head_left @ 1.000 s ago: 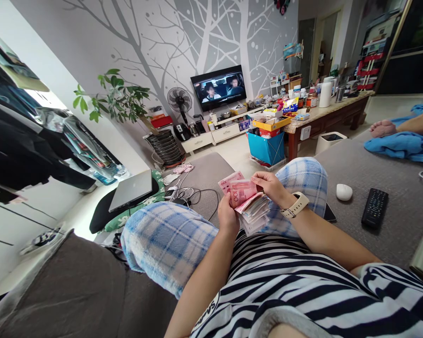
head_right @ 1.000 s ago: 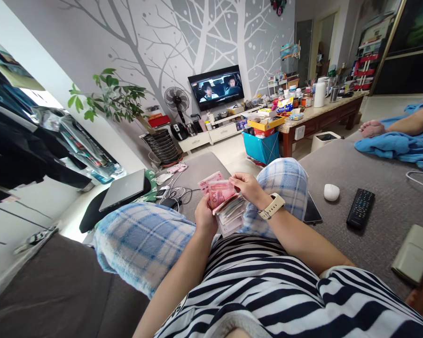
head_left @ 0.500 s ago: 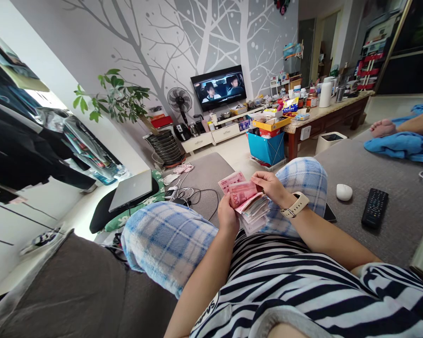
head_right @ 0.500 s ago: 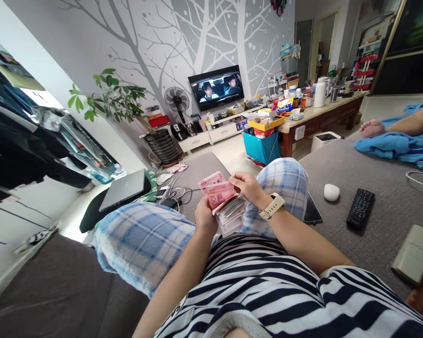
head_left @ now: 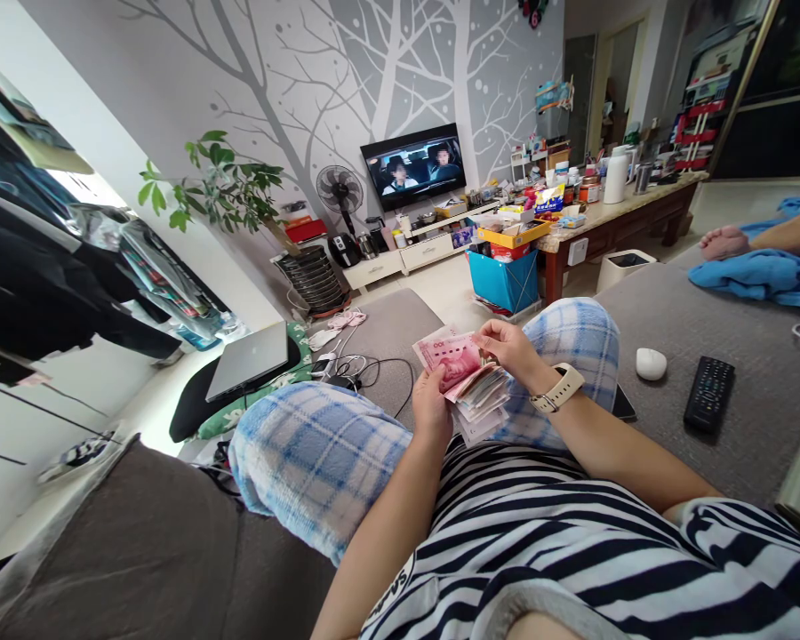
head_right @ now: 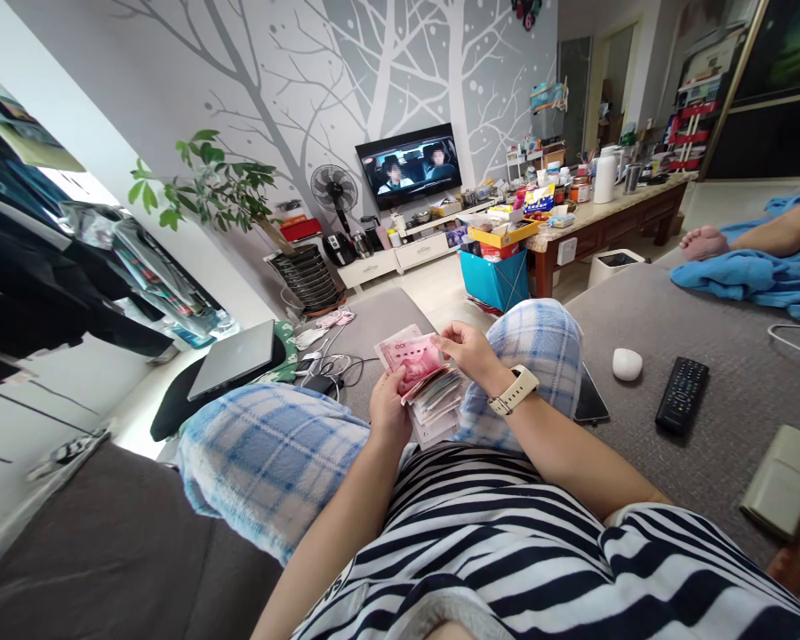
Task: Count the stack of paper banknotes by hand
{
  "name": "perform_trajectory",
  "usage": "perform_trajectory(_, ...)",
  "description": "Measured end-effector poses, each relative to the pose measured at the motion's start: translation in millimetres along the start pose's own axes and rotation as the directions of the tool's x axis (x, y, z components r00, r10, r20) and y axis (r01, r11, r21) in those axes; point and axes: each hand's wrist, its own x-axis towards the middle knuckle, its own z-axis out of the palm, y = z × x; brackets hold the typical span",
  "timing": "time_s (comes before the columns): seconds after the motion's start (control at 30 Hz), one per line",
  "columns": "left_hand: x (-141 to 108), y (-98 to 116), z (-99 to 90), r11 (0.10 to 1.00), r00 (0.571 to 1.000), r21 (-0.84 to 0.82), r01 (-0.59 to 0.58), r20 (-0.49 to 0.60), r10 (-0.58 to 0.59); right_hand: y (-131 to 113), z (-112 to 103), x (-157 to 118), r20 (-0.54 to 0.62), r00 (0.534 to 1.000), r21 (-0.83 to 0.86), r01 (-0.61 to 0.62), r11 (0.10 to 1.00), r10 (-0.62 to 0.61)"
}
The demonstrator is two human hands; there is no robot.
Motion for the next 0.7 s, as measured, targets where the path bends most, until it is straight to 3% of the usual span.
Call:
perform_trajectory(0.27, -0.1, -1.7, -0.1, 1.0, 0.998, 0.007, 0.011, 0.055, -0.011, 3.2, -0.9, 1.2, 0.062, 0.998, -0.034, 0.019, 0.999, -0.017)
perform_trajectory(0.53, 0.2, -2.7, -1.4, 0.999, 0.998, 0.024, 0.023, 0.051, -0.024, 5.0, -1.7, 1.4, 0.05, 0.999, -0.04, 0.002, 0.999, 0.0)
perform_trajectory(0.7, 6.9, -8.1, -5.3, 0.999, 0.999, 0.013, -0.038, -0.022, 0.038, 6.0, -2.3, 1.4, 0.047, 0.999, -0.033, 0.008, 0.999, -0.006)
